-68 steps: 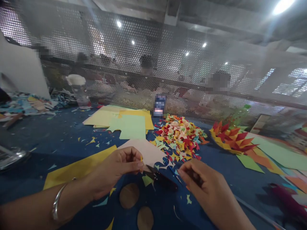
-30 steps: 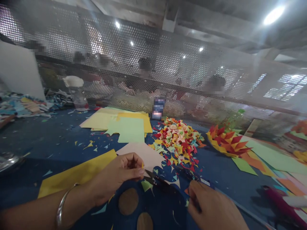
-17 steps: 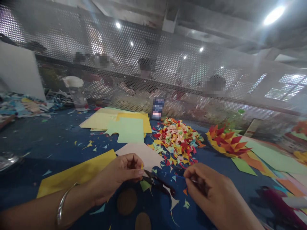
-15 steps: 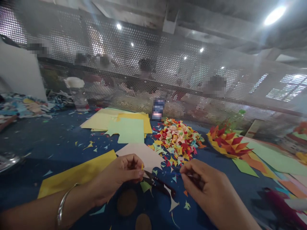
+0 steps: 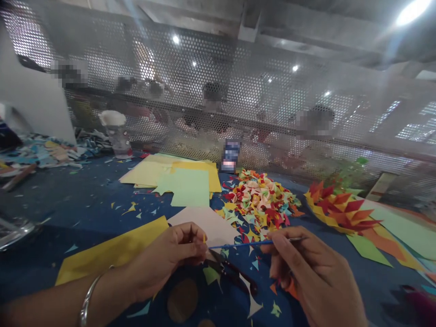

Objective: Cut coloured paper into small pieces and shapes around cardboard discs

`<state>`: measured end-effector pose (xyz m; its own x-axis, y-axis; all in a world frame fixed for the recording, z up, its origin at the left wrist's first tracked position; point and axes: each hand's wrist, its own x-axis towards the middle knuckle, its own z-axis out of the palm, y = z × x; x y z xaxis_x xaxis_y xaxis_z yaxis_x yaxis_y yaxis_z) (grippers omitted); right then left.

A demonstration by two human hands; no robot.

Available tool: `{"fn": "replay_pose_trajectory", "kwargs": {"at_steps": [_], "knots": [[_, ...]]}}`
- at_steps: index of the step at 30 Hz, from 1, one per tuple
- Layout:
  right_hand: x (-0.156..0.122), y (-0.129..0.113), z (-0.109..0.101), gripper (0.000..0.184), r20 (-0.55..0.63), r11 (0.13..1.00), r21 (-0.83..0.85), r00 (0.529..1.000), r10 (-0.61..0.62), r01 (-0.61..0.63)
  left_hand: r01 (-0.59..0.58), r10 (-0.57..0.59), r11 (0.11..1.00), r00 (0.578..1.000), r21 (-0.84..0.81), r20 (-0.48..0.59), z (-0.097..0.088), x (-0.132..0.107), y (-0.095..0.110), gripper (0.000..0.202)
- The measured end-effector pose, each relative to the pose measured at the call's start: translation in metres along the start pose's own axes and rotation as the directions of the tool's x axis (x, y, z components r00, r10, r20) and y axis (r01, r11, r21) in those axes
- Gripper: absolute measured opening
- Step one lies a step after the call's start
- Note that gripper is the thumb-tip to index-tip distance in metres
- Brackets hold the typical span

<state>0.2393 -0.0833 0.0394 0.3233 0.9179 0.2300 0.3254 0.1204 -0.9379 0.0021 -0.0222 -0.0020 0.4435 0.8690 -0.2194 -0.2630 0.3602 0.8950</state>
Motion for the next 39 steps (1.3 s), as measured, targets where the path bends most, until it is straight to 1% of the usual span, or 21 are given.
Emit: {"fn": "replay_pose_trajectory", "kwargs": {"at_steps": [1,3,6,11,16,18,20,23,27,31,34,36,39], "knots": [[0.0,0.001,0.004,0.029,0.034,0.997,0.064,0.998,0.046,-0.048,0.007,-0.007,1.0,1.0,-0.008,0.009,0.001,0.0,-0.001,0.019],[0.002,0.003,0.011,0.031,0.09,0.984,0.136,0.99,0.107,-0.119,0.024,-0.024,0.999,1.0,-0.021,0.02,0.002,0.0,-0.003,0.02],[0.005,0.009,0.016,0.03,0.089,0.974,0.169,0.986,0.14,-0.154,0.047,-0.046,0.998,0.998,-0.043,0.033,0.006,0.0,-0.005,0.022],[0.007,0.018,0.016,0.031,0.081,0.976,0.151,0.986,0.144,-0.155,0.049,-0.044,0.995,0.997,-0.084,0.059,0.007,-0.003,-0.008,0.024],[0.006,0.02,0.018,0.03,0.074,0.982,0.125,0.988,0.134,-0.143,0.058,-0.046,0.991,0.994,-0.12,0.101,0.008,-0.006,-0.007,0.023],[0.005,0.018,0.019,0.031,0.06,0.986,0.105,0.99,0.125,-0.131,0.074,-0.064,0.989,0.995,-0.132,0.08,0.009,-0.008,-0.004,0.021],[0.005,0.017,0.019,0.032,0.054,0.99,0.082,0.992,0.11,-0.114,0.107,-0.101,0.981,0.994,-0.162,0.046,0.01,-0.008,-0.001,0.025],[0.005,0.015,0.018,0.033,0.082,0.989,0.078,0.99,0.118,-0.125,0.132,-0.129,0.973,0.991,-0.191,0.028,0.01,-0.007,0.002,0.029],[0.004,0.015,0.019,0.033,0.109,0.98,0.116,0.983,0.147,-0.159,0.108,-0.097,0.977,0.993,-0.184,0.064,0.008,-0.004,0.001,0.027],[0.004,0.015,0.018,0.032,0.107,0.974,0.13,0.98,0.17,-0.184,0.141,-0.126,0.98,0.986,-0.143,0.11,0.006,-0.003,0.001,0.024],[0.004,0.016,0.017,0.033,0.096,0.977,0.124,0.982,0.16,-0.171,0.149,-0.131,0.983,0.979,-0.108,0.156,0.005,-0.005,0.001,0.022],[0.004,0.017,0.016,0.033,0.096,0.98,0.118,0.984,0.15,-0.161,0.146,-0.132,0.987,0.977,-0.072,0.167,0.005,-0.006,0.003,0.022],[0.005,0.017,0.016,0.031,0.104,0.975,0.144,0.982,0.157,-0.171,0.08,-0.083,0.996,0.982,0.025,0.172,0.005,-0.007,0.005,0.025]]}}
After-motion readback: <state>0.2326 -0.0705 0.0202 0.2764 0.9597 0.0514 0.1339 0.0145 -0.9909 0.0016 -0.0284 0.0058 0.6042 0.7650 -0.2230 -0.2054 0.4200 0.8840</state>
